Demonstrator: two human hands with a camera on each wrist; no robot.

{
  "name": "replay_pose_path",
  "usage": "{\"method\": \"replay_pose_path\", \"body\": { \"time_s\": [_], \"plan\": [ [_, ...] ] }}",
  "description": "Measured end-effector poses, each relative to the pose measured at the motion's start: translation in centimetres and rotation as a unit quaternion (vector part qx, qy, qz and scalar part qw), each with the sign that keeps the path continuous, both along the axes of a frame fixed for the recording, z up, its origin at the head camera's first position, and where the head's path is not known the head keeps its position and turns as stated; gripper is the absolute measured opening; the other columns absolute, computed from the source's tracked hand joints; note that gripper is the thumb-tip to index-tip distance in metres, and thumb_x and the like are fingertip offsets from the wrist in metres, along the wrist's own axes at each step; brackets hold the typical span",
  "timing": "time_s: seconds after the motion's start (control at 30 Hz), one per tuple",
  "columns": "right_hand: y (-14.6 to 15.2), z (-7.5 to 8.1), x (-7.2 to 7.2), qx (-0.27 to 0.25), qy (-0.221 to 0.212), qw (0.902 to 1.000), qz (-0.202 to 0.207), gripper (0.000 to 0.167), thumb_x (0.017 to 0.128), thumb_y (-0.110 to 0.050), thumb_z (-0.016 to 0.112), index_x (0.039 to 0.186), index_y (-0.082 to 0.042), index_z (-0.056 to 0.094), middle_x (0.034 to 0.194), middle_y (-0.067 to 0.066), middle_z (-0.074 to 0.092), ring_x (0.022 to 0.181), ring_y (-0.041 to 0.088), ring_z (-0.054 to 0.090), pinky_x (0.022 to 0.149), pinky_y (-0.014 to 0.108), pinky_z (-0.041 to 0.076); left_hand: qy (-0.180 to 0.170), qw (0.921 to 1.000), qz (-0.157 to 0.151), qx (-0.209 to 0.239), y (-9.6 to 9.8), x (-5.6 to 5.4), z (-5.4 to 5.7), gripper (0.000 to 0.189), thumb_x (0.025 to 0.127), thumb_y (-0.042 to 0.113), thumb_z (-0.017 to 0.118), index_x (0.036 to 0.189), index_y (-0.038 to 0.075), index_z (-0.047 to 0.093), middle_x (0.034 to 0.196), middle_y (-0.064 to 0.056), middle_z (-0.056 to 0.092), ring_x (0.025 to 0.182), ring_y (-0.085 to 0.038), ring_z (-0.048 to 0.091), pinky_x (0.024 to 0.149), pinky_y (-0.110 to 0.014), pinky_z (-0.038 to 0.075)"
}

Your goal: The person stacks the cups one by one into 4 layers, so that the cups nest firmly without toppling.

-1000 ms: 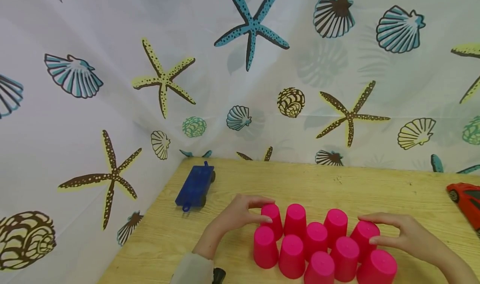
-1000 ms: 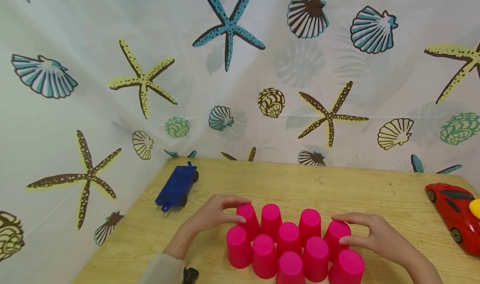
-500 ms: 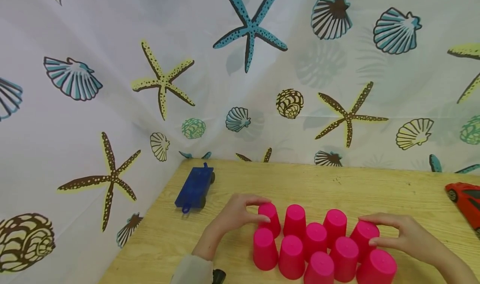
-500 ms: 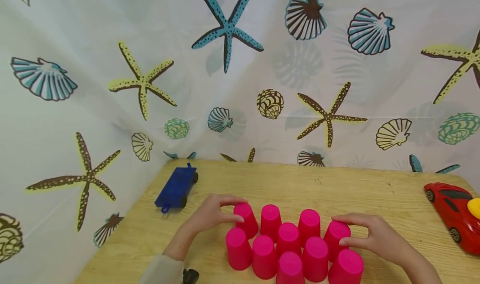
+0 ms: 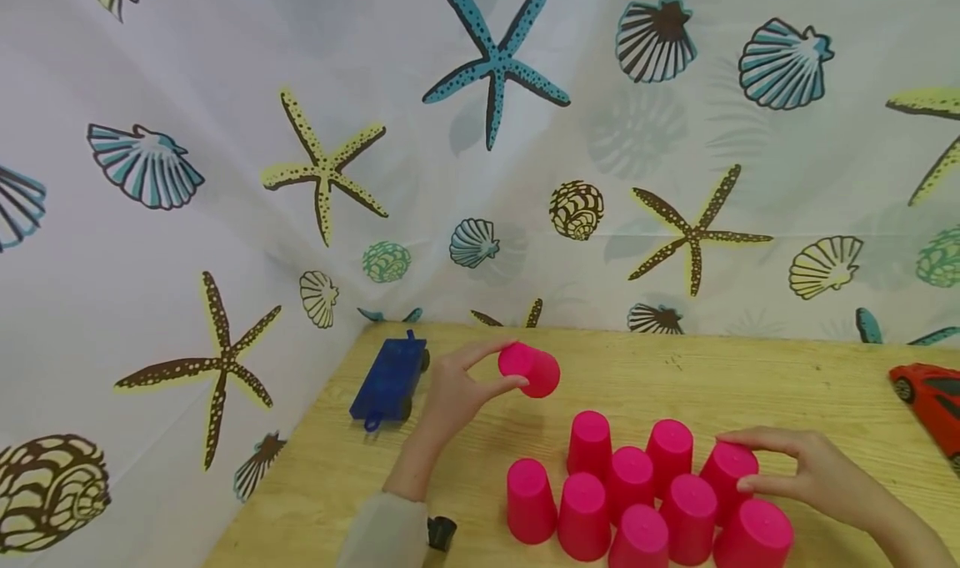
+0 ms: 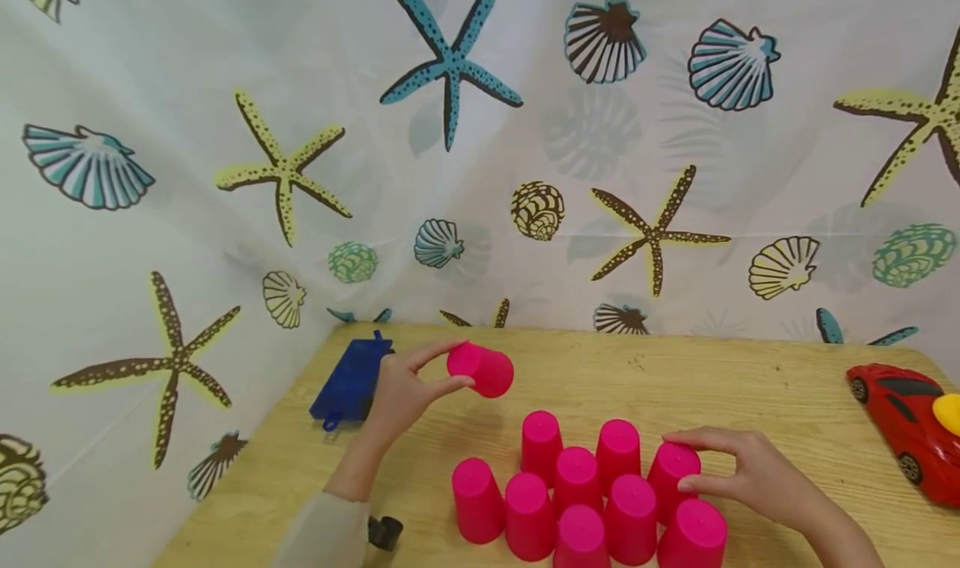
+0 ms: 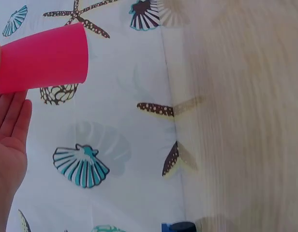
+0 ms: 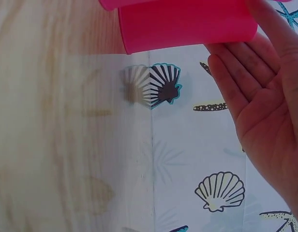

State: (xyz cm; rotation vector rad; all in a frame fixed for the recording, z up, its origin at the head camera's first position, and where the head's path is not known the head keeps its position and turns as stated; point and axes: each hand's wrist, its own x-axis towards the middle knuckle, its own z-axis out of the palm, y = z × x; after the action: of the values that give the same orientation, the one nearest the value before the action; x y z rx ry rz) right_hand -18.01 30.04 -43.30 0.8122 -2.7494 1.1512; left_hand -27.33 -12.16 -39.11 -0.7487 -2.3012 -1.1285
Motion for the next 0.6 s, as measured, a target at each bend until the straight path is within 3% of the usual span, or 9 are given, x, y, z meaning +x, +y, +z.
{"method": "replay_pose_path", "body": {
  "time_s": [0.23,0.53,0.6],
  "plan": [
    [0.1,-0.1,-0.1,0.000,0.001,1.0000,0.003,0.043,0.086,-0.024,0.074,0.127,-0.013,0.065,0.120,-0.015,0.068,0.107,-0.018,0.054,0.077,0.020,0.057,0.023,0.9991,-0.026,0.023,2.8,-1.9,0.2,0.050,0.074,0.023,0.085,0.121,0.013,0.070,0.119,-0.007,0.073,0.115,-0.022,0.068,0.096,-0.039,0.056],
    [0.3,0.2,-0.1,0.004,0.005,1.0000,-0.001,0.043,0.085,-0.027,0.075,0.125,-0.015,0.065,0.118,-0.007,0.071,0.106,-0.017,0.055,0.077,0.020,0.058,-0.001,0.9992,-0.039,-0.001,6.3,-4.9,-0.9,0.051,0.075,0.027,0.085,0.121,0.010,0.070,0.118,-0.006,0.073,0.111,-0.021,0.069,0.092,-0.036,0.058],
    [0.2,0.2,-0.2,0.003,0.007,1.0000,0.001,0.043,0.085,-0.027,0.075,0.125,-0.015,0.065,0.117,-0.005,0.071,0.106,-0.016,0.056,0.077,0.021,0.058,-0.020,0.9991,-0.036,-0.010,6.8,-5.4,-1.3,0.051,0.076,0.029,0.084,0.121,0.012,0.070,0.118,-0.005,0.073,0.110,-0.020,0.068,0.091,-0.034,0.058]
  ]
}}
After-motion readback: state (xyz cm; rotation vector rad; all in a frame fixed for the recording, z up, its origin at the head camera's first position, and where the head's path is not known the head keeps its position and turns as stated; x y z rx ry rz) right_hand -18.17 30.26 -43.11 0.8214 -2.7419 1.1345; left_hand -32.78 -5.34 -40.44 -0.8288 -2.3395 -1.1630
